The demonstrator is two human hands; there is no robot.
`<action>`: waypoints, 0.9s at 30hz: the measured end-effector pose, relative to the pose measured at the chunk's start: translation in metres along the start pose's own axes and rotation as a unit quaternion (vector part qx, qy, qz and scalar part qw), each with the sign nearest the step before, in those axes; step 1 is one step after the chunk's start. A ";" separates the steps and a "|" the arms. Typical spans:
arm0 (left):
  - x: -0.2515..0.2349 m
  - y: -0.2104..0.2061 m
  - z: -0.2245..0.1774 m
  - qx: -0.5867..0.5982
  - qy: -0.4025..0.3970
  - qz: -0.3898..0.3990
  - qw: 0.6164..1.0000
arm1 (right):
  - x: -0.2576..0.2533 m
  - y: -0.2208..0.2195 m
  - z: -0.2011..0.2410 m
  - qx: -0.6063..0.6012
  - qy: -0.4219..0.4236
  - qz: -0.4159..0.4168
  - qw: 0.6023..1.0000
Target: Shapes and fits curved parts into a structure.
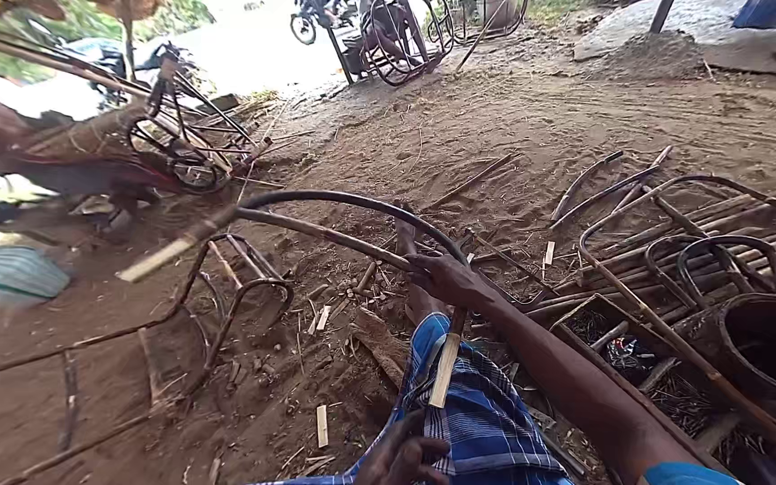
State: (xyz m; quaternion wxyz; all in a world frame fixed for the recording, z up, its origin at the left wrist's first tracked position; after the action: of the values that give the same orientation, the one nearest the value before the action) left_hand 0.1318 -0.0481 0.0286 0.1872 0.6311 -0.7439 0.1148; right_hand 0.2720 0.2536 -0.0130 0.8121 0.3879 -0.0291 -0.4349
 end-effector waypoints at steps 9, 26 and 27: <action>-0.155 -0.027 0.039 0.051 0.133 0.002 0.990 | 0.016 -0.039 -0.096 0.155 -0.175 0.040 0.971; -0.206 -0.039 0.059 0.069 0.163 -0.016 0.984 | 0.399 -0.038 -0.067 0.094 -0.671 -0.021 0.736; -0.207 -0.037 0.060 0.070 0.162 -0.012 0.984 | 0.409 -0.046 -0.063 0.102 -0.692 -0.003 0.714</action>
State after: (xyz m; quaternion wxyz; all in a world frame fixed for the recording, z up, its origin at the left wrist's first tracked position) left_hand 0.1880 0.1063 -0.1151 0.2617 0.6248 -0.6861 0.2654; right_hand 0.5186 -0.0212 -0.2053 0.5189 0.0589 -0.6262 -0.5789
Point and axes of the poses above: each hand's wrist, its own x-axis away from the middle knuckle, its own y-axis out of the back of the hand, z = x × y, the point moved 1 cm from there along -x, towards the middle knuckle, and after that the axes turned 1 degree about -y, right-handed, at the moved point
